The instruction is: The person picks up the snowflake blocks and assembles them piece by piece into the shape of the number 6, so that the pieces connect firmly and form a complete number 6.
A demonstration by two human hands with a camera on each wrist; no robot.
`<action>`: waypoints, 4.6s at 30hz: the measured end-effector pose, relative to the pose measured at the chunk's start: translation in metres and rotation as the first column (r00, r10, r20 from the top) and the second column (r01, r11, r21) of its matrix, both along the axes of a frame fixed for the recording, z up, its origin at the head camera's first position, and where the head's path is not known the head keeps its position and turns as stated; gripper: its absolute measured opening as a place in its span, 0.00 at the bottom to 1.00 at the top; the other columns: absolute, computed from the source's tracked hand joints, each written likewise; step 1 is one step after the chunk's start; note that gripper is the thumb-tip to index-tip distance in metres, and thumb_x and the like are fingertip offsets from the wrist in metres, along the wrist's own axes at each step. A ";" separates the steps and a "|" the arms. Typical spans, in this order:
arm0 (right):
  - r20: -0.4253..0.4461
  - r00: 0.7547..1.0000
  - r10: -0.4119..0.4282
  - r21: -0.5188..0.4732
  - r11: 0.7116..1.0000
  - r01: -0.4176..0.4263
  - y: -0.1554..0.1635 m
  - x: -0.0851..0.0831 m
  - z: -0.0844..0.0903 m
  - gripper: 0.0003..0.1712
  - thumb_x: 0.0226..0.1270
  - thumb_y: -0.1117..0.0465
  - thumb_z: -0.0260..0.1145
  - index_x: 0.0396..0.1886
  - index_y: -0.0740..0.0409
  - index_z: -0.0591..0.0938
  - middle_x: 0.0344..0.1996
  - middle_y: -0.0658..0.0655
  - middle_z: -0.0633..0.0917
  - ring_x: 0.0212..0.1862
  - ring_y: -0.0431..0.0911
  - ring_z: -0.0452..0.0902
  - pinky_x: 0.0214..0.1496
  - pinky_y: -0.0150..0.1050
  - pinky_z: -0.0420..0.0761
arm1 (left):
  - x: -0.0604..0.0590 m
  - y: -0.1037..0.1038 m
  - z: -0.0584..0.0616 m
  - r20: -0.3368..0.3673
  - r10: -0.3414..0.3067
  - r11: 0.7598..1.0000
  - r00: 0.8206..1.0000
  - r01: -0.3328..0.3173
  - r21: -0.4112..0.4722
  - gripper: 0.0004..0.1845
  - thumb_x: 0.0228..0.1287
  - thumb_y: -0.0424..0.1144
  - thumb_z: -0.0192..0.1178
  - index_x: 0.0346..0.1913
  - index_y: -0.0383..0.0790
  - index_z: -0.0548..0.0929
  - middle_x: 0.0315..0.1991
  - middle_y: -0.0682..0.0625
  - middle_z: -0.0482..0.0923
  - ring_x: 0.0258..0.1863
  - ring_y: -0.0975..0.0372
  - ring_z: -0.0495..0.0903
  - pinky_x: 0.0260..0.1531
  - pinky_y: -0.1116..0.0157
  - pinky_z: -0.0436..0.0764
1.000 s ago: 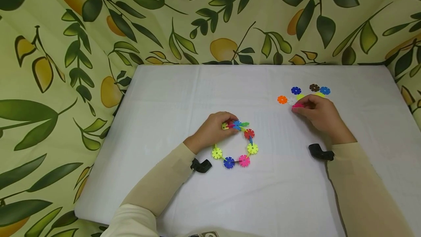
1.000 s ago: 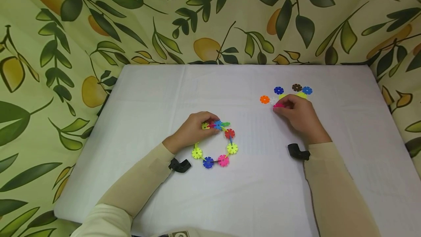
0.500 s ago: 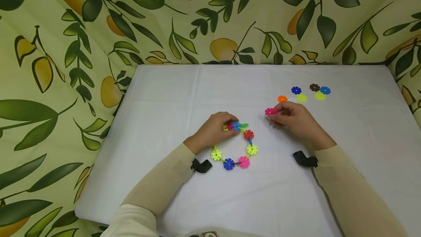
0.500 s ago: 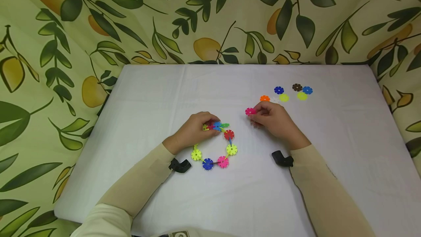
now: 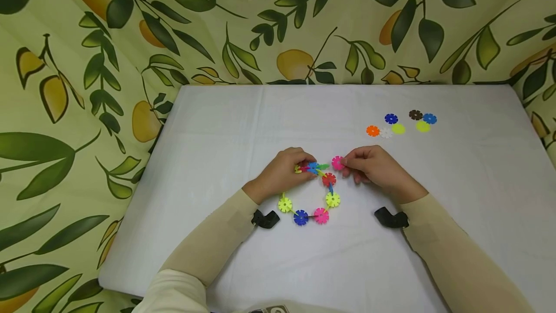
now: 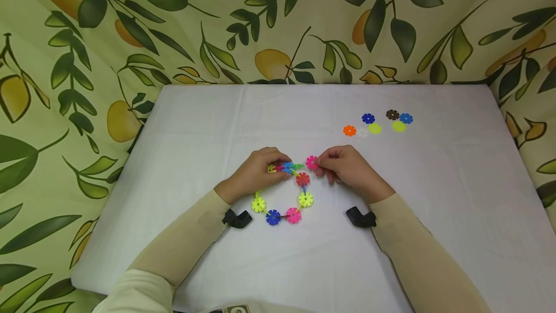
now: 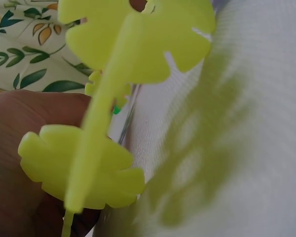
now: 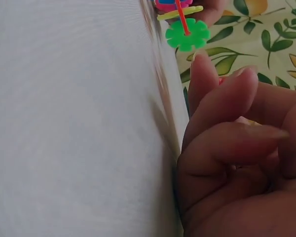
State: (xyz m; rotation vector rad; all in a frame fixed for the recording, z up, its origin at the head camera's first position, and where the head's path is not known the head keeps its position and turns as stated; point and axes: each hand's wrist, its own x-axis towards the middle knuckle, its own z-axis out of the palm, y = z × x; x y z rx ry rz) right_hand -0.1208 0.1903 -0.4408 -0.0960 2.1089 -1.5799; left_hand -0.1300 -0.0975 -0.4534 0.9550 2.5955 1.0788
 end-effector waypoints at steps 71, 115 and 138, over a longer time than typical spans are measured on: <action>-0.409 0.869 -0.277 0.283 0.867 0.409 0.072 -0.027 -0.014 0.34 0.82 0.55 0.70 0.80 0.58 0.71 0.59 0.64 0.79 0.58 0.55 0.74 0.51 0.34 0.75 | 0.001 0.000 -0.001 0.027 -0.001 0.999 1.000 0.000 0.046 0.18 0.71 0.38 0.77 0.59 0.35 0.89 0.50 0.49 0.89 0.49 0.60 0.83 0.55 0.67 0.79; -0.333 0.942 0.040 0.210 0.977 0.032 0.024 -0.003 -0.001 0.06 0.77 0.62 0.75 0.47 0.60 0.90 0.41 0.57 0.87 0.43 0.53 0.77 0.39 0.31 0.79 | 0.001 0.000 -0.002 0.027 -0.007 0.999 1.000 0.006 0.038 0.17 0.72 0.38 0.77 0.59 0.36 0.89 0.49 0.50 0.89 0.47 0.62 0.81 0.53 0.66 0.79; -0.302 0.947 0.109 0.198 0.979 -0.050 0.019 -0.002 -0.005 0.06 0.76 0.63 0.76 0.48 0.58 0.94 0.40 0.54 0.90 0.44 0.53 0.81 0.42 0.33 0.82 | 0.002 0.000 0.001 0.015 -0.033 0.997 0.999 0.032 0.063 0.18 0.71 0.37 0.77 0.58 0.35 0.90 0.49 0.50 0.88 0.48 0.61 0.82 0.53 0.69 0.78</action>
